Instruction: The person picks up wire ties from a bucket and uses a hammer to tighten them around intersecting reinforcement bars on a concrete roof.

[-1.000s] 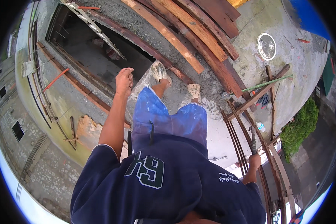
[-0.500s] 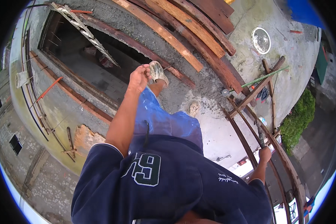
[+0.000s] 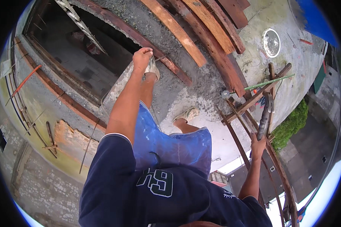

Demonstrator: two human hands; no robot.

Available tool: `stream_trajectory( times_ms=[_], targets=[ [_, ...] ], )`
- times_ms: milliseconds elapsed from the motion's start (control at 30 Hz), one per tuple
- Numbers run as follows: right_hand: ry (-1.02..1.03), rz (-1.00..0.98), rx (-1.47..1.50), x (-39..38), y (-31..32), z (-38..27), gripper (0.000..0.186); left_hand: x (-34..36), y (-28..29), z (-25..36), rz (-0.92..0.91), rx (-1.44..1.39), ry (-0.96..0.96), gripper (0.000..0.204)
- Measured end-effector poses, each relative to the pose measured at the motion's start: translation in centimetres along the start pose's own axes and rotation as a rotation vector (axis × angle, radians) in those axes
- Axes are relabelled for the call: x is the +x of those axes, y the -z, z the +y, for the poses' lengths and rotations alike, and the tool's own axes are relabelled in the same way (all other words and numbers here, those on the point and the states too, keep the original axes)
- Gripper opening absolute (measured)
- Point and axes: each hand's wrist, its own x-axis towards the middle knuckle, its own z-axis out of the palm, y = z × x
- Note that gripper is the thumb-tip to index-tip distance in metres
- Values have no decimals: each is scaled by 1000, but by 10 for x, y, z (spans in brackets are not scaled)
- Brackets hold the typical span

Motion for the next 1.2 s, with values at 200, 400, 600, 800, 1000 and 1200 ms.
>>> stream_trajectory(
  times_ms=[200,400,600,800,1000,1200],
  targets=[
    [-31,-498,612,45,-178,-131,49,63,-21,-111,87,174,-122,16],
    [280,-624,516,58,-268,-179,43,66,-34,-155,133,136,-165,17],
    [592,-586,385,66,-298,-216,39,61,-35,-152,130,227,-189,17],
    [394,-669,313,79,-320,-213,44,51,-46,-155,63,286,-188,19],
    [416,-663,291,82,-333,-225,44,42,-42,-155,57,344,-140,18],
    [832,-465,203,80,-348,-229,44,40,-36,-164,67,541,-288,21]
  ],
)
